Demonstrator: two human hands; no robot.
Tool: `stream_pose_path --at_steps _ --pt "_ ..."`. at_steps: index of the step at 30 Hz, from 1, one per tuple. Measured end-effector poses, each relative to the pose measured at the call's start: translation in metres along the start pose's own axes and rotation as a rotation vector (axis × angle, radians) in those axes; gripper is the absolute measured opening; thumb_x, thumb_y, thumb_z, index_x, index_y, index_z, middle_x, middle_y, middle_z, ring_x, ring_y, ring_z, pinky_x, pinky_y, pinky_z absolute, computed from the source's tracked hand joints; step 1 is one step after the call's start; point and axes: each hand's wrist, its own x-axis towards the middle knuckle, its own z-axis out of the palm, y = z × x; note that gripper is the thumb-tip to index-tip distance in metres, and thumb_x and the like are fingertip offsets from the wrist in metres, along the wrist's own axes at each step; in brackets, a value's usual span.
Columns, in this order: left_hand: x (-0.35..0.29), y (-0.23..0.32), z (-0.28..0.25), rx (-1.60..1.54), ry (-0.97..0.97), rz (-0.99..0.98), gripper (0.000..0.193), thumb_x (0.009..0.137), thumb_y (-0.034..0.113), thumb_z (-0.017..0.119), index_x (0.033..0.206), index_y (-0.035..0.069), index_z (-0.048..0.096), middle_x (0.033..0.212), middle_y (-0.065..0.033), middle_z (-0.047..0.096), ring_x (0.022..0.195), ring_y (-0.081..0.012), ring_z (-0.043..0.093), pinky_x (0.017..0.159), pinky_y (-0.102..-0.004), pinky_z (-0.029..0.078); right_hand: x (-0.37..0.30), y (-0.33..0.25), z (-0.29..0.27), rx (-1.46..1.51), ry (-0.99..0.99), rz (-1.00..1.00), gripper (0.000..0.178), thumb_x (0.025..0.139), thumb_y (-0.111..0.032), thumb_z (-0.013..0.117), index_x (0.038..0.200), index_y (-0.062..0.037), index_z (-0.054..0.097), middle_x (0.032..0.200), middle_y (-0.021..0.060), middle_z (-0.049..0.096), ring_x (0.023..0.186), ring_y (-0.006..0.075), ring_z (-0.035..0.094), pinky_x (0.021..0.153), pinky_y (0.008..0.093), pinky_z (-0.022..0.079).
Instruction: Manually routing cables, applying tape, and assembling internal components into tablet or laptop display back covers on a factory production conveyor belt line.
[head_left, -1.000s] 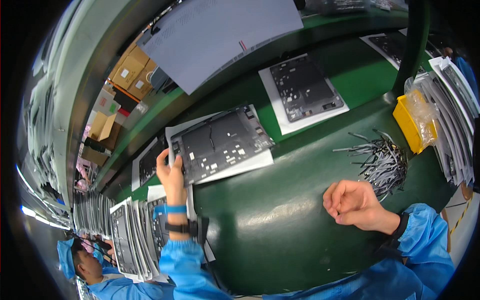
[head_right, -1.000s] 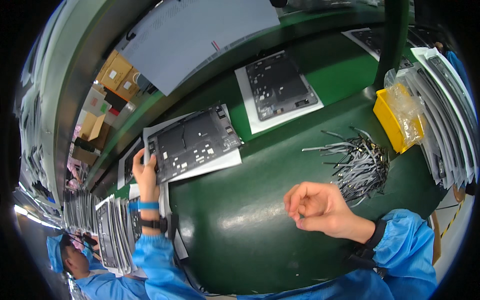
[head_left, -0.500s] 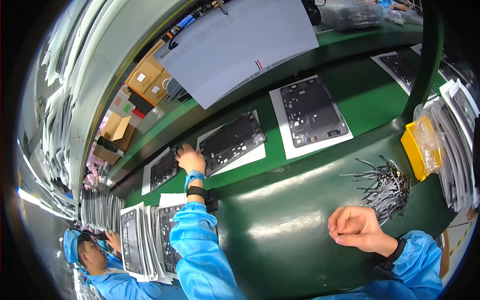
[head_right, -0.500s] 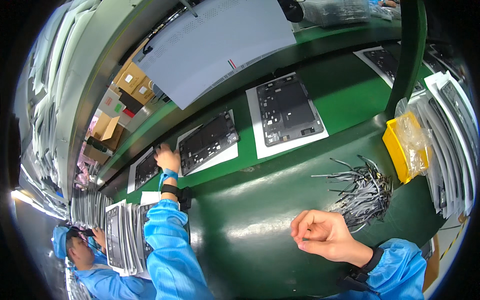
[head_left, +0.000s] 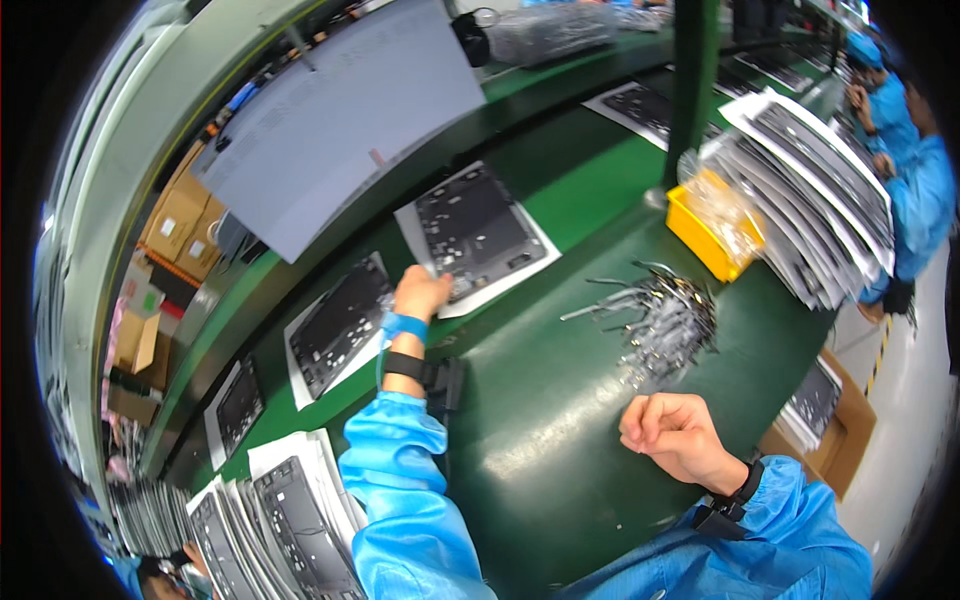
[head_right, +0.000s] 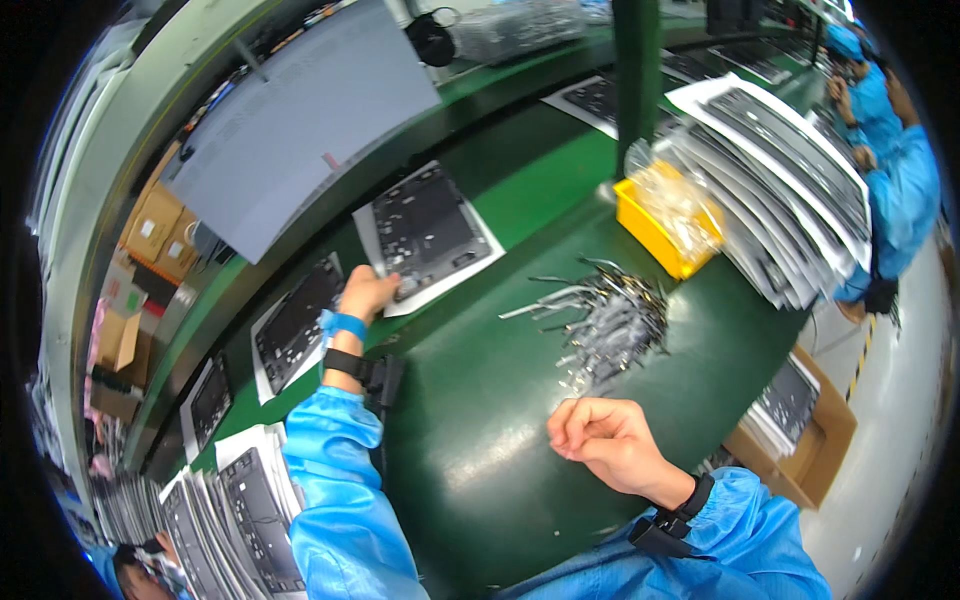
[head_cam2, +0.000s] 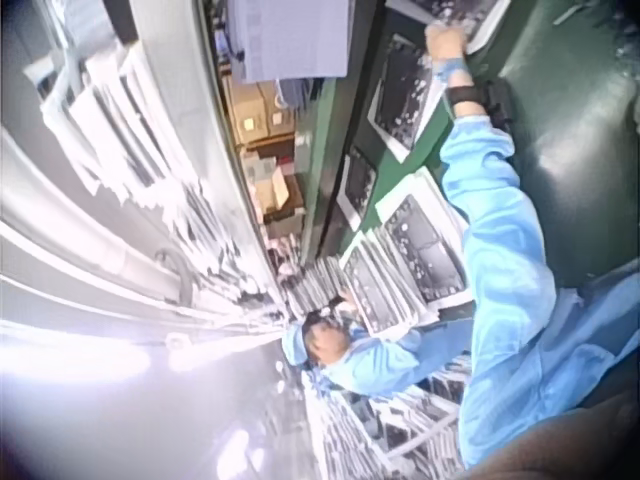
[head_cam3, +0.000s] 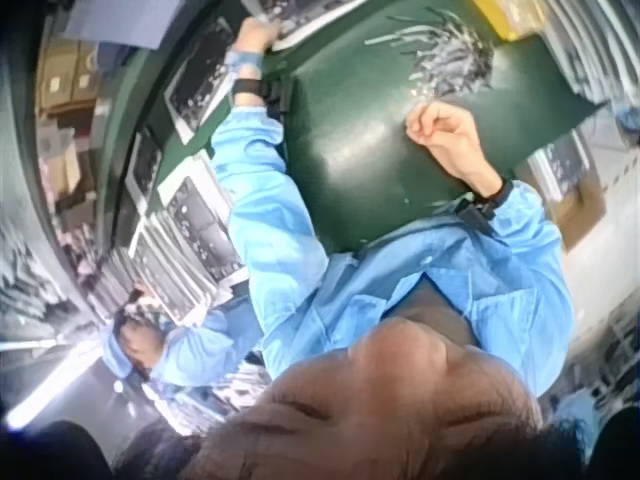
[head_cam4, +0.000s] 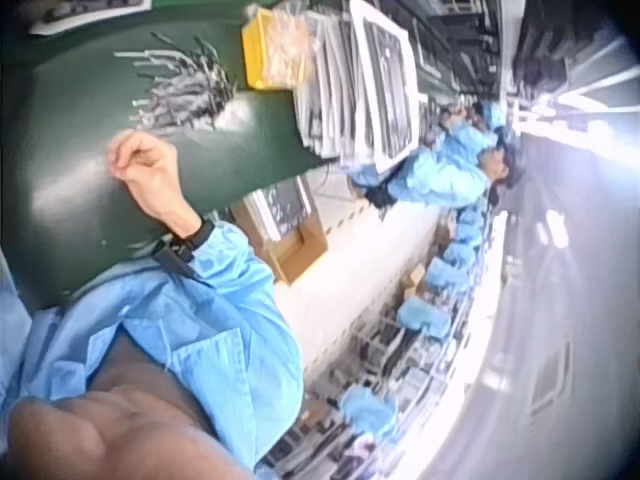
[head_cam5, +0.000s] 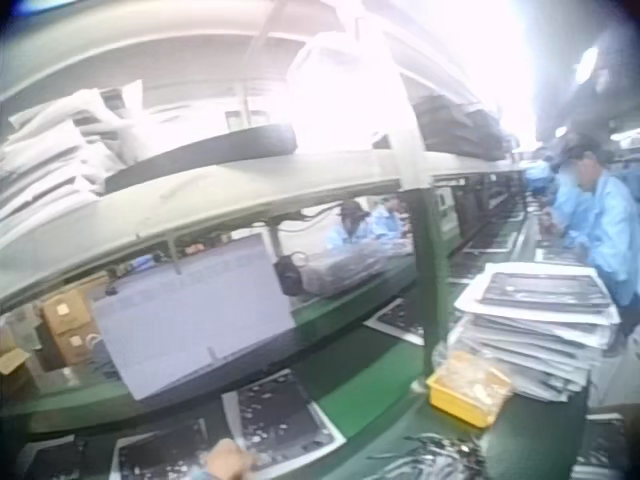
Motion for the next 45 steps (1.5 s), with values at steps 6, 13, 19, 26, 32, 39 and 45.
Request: stream_pose_path --at_steps 6,13,19,26,32,39,45 --pt "-0.03 0.027 -0.027 -0.26 -0.129 0.028 0.03 0.086 0.021 0.073 0.078 -0.007 0.07 0.068 -0.0088 0.063 0.067 -0.0198 0.065 0.064 -0.0379 0.051 -0.058 -0.014 -0.019 -0.157 0.213 -0.166 0.019 0.077 0.019 0.062 0.083 0.0008 0.06 0.097 0.0139 0.062 0.081 0.0174 0.053 0.07 0.0298 0.043" --pt "-0.098 -0.06 -0.027 -0.864 0.367 0.163 0.043 0.087 -0.001 0.073 0.127 0.002 0.057 0.099 -0.0051 0.066 0.085 -0.0152 0.062 0.074 -0.031 0.051 -0.053 -0.05 -0.032 -0.44 0.173 -0.223 0.019 0.08 0.016 0.068 0.086 -0.0018 0.064 0.101 0.0108 0.064 0.091 0.0175 0.058 0.079 0.0291 0.047" --pt "-0.308 -0.067 -0.014 -0.776 0.226 0.075 0.03 0.093 -0.003 0.062 0.122 -0.001 0.066 0.132 -0.0119 0.064 0.128 -0.0255 0.057 0.111 -0.0376 0.04 -0.031 -0.101 -0.059 -0.518 0.226 -0.296 0.015 0.08 0.014 0.066 0.084 -0.0001 0.063 0.099 0.011 0.065 0.087 0.0165 0.059 0.077 0.0301 0.048" --pt "-0.458 -0.003 -0.009 -1.207 -0.565 -0.217 0.056 0.1 0.003 0.063 0.153 -0.004 0.046 0.101 -0.0126 0.075 0.086 -0.0152 0.069 0.082 -0.027 0.055 -0.014 -0.133 -0.088 -1.034 0.421 -0.271 0.02 0.08 0.014 0.054 0.092 0.0016 0.065 0.096 0.0071 0.066 0.084 0.0121 0.059 0.074 0.0267 0.048" --pt "-0.447 -0.012 -0.015 -0.921 -0.66 0.201 0.043 0.095 -0.001 0.069 0.137 -0.001 0.061 0.102 -0.0073 0.077 0.089 -0.0157 0.072 0.082 -0.0298 0.056 0.006 -0.098 -0.047 -1.69 0.45 -0.17 0.022 0.084 0.002 0.075 0.105 0.0011 0.067 0.086 0.0078 0.068 0.076 0.0136 0.064 0.069 0.0293 0.053" --pt "-0.34 -0.073 -0.036 -0.021 -0.016 0.535 0.038 0.087 0.005 0.073 0.124 -0.002 0.066 0.135 -0.021 0.06 0.126 -0.0392 0.055 0.105 -0.0434 0.045 -0.04 -0.106 -0.034 -1.737 0.647 -0.34 0.017 0.098 0.005 0.061 0.113 -0.0003 0.067 0.088 0.0011 0.06 0.081 0.0098 0.057 0.076 0.023 0.046" --pt "-0.317 -0.093 -0.006 -0.052 0.181 0.701 0.057 0.085 0.011 0.075 0.139 -0.001 0.059 0.137 -0.0158 0.057 0.125 -0.0358 0.053 0.103 -0.0472 0.042 -0.06 -0.114 0.028 -1.634 0.622 -0.351 0.016 0.097 0.003 0.064 0.111 0.0012 0.071 0.088 0.0 0.061 0.078 0.0058 0.056 0.071 0.0192 0.042"
